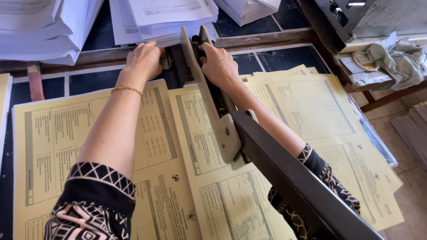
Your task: Gathering multiple sheets of paper, aligning them, and using a heavy-duty stapler to bind them into sets.
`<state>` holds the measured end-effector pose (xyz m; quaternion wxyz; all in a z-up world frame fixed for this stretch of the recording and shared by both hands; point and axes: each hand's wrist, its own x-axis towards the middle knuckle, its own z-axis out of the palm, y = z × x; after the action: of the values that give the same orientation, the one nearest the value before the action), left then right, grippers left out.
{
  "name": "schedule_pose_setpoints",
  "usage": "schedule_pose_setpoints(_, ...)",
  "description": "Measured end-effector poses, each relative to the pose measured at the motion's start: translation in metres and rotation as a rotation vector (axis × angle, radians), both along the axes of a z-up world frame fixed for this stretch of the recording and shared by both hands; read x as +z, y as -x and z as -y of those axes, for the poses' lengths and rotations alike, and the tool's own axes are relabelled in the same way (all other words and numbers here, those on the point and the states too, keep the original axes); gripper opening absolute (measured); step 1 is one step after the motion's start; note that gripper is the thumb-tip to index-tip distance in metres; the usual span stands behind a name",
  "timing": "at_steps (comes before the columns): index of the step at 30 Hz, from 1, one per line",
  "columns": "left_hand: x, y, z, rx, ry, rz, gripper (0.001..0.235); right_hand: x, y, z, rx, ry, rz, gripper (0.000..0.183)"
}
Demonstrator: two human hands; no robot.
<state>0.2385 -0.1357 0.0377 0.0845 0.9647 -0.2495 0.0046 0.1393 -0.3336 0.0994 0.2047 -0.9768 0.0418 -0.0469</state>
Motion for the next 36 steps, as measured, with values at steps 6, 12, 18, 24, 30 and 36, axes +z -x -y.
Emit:
schedule_pose_setpoints(6,-0.013,0.009,-0.004,-0.018,0.169,0.109,0.013,0.000,-0.001,0.001,0.002,0.017,-0.005,0.039)
schedule_pose_setpoints(12,-0.015,-0.002,0.022,0.230,0.152,0.019,0.025,-0.001,-0.002,0.001,-0.008,0.013,-0.002,0.040)
schedule_pose_setpoints(18,-0.006,-0.009,0.033,0.394,0.196,-0.157,0.006,-0.001,-0.002,0.001,-0.009,0.008,-0.005,0.040)
schedule_pose_setpoints(24,-0.044,-0.027,0.001,0.317,0.567,-0.005,0.059,-0.001,-0.003,0.001,-0.004,-0.001,0.019,0.039)
schedule_pose_setpoints(30,0.026,0.053,-0.020,0.320,1.053,-0.211,0.029,-0.002,-0.003,0.001,-0.003,0.002,0.013,0.039)
schedule_pose_setpoints(36,0.019,0.060,-0.060,0.300,0.591,0.182,0.022,-0.005,-0.006,0.003,0.006,-0.004,0.038,0.038)
